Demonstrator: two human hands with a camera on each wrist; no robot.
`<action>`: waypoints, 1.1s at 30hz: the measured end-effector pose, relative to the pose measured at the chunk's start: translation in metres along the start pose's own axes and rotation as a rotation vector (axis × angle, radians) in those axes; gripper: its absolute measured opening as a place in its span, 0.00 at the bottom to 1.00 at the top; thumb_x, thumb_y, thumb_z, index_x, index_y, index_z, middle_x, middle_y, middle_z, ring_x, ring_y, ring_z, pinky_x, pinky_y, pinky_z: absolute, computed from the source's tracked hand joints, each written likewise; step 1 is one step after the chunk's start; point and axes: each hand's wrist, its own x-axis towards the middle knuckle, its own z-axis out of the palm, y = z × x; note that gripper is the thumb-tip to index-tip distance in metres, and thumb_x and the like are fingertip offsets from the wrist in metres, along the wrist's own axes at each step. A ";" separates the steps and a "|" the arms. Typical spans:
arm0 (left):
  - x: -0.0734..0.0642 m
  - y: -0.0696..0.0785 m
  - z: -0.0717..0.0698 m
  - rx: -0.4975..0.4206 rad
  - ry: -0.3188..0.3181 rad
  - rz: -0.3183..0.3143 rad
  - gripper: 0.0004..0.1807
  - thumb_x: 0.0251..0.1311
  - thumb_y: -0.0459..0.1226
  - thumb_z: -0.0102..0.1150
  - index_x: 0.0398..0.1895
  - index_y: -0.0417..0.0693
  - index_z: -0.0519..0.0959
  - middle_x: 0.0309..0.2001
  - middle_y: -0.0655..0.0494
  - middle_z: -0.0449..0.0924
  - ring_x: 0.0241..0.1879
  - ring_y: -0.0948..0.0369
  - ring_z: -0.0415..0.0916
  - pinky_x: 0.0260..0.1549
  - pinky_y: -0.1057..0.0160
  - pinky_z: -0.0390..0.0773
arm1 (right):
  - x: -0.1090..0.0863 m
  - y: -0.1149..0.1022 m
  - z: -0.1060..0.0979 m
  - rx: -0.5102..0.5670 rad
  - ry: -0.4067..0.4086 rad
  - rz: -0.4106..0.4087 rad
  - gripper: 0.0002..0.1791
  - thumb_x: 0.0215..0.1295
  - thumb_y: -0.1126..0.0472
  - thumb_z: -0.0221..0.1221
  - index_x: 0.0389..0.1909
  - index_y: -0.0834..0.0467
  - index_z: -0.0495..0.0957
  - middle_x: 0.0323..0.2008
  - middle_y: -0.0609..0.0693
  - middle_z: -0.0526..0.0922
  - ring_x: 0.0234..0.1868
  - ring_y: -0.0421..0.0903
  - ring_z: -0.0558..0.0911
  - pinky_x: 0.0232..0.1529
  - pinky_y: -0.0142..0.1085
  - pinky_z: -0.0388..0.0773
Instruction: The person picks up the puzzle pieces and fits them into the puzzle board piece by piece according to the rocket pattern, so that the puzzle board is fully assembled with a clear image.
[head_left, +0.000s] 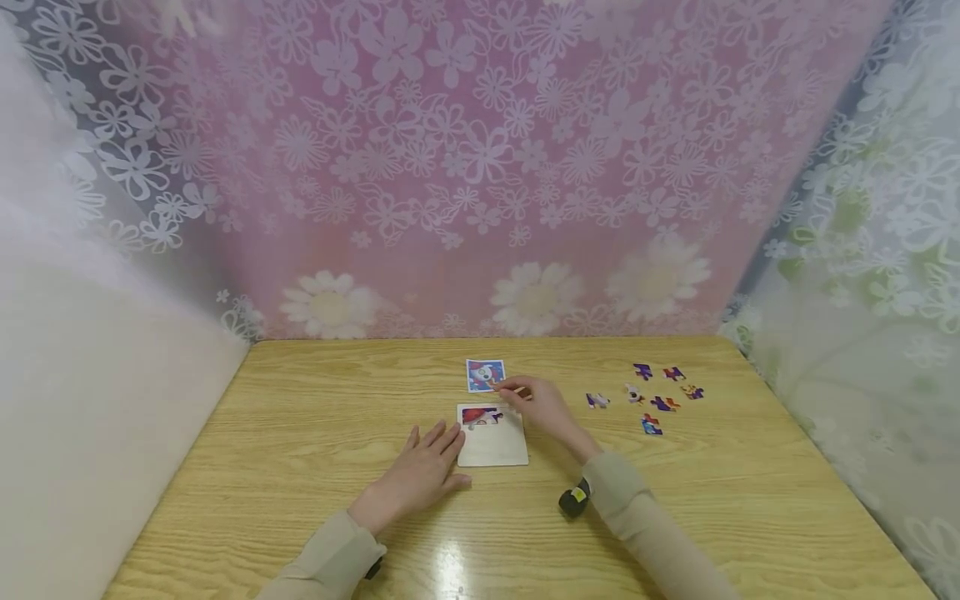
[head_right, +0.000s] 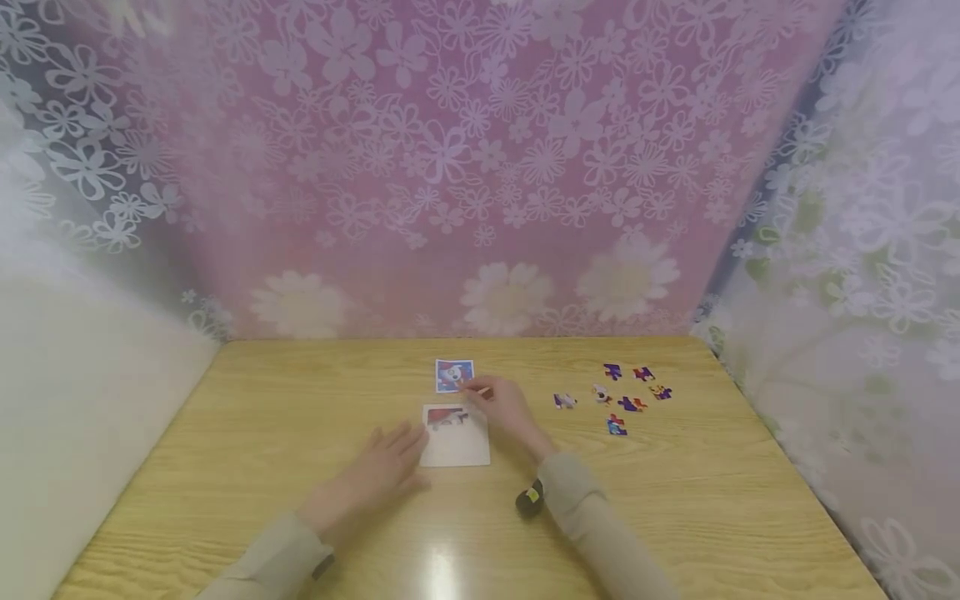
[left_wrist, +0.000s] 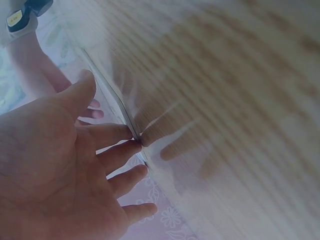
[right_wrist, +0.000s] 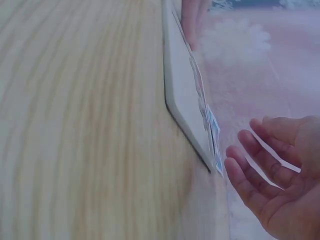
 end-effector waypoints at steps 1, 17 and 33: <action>-0.001 0.001 -0.001 -0.007 0.001 0.000 0.39 0.74 0.54 0.50 0.76 0.36 0.61 0.78 0.41 0.56 0.78 0.42 0.50 0.72 0.32 0.50 | -0.001 0.002 -0.003 0.011 0.007 0.005 0.14 0.75 0.53 0.59 0.52 0.55 0.86 0.51 0.52 0.87 0.45 0.49 0.85 0.45 0.43 0.84; -0.002 0.001 -0.002 -0.033 0.003 0.002 0.38 0.74 0.52 0.52 0.76 0.36 0.61 0.77 0.40 0.56 0.78 0.41 0.49 0.72 0.32 0.50 | -0.025 0.054 -0.072 0.007 0.165 0.013 0.18 0.78 0.53 0.54 0.58 0.59 0.82 0.55 0.59 0.84 0.51 0.57 0.84 0.51 0.52 0.83; 0.000 -0.001 0.001 -0.023 -0.002 -0.005 0.39 0.74 0.55 0.50 0.77 0.37 0.60 0.78 0.42 0.54 0.78 0.42 0.48 0.72 0.32 0.48 | -0.032 0.099 -0.138 -0.144 0.257 0.074 0.21 0.80 0.53 0.52 0.61 0.62 0.79 0.54 0.66 0.83 0.50 0.64 0.83 0.36 0.46 0.82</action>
